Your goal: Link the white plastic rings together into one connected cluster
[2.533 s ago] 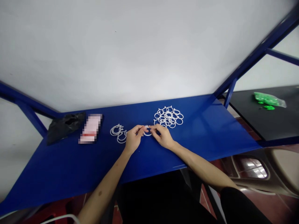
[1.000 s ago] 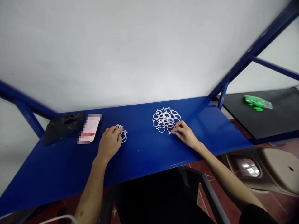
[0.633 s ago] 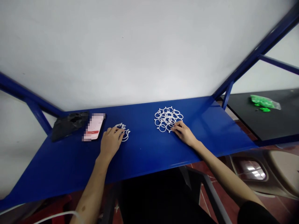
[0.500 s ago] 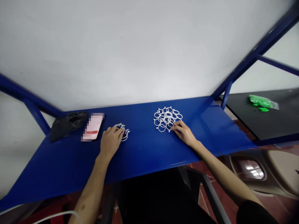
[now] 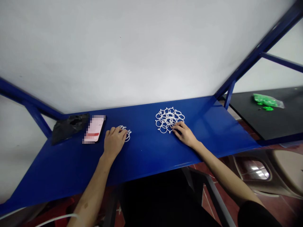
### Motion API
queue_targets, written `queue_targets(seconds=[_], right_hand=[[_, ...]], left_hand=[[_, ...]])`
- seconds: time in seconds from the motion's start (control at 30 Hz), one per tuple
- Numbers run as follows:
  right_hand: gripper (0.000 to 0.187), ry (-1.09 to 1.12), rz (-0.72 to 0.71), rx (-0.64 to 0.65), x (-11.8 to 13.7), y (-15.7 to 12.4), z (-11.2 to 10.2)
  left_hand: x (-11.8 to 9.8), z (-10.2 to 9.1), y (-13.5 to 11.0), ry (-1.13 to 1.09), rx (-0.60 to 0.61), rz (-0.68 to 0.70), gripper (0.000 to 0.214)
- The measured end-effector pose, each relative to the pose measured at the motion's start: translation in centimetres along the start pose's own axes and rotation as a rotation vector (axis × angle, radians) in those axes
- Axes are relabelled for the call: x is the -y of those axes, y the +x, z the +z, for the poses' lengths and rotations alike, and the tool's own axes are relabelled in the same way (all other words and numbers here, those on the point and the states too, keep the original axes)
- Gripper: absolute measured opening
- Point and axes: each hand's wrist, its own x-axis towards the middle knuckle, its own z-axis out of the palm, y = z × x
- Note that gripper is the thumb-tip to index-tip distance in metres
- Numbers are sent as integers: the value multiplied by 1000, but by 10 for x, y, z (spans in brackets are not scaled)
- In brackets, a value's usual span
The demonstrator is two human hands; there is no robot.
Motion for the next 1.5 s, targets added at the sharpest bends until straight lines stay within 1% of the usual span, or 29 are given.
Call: queue_targets(seconds=[0.23,0.37,0.43,0.53,0.67,0.77,0.9,1.03,1.1,1.23,1.33,1.43,1.5], right_hand=[[24,7,-14,-79,8,2,-4],[25,13,-65,-111,24,10,1],[25,37,-101,-84,35,18,10],[26,75,-168,-14,55,34,28],[26,104,-243,123,77,56,56],[24,127,-255,186,88,66,72],[24,177,-198,209,97,66,83],[24,232,-116,207,100,62,82],[24,297,-49,204,101,61,81],[23,465,135,166,98,61,82],[22,509,204,107,94,60,85],[26,506,221,30,90,59,87],[27,518,224,-3,88,59,87]], left_hand=[[-2,2,0,-103,-32,-23,27],[-1,3,2,-118,-10,5,26],[0,3,4,-110,-11,8,26],[0,2,6,-119,-38,-24,25],[-1,-4,6,-147,-84,-77,19],[-3,-10,6,-192,-91,-88,14],[-6,-15,10,-264,-79,-73,13],[-14,-19,18,-356,-34,-65,16],[-22,-22,23,-414,-25,-56,17],[-38,-26,35,-567,-7,-30,20],[-43,-21,41,-722,22,-70,23],[-42,-12,42,-836,27,-127,25],[-42,-6,40,-865,18,-133,25]])
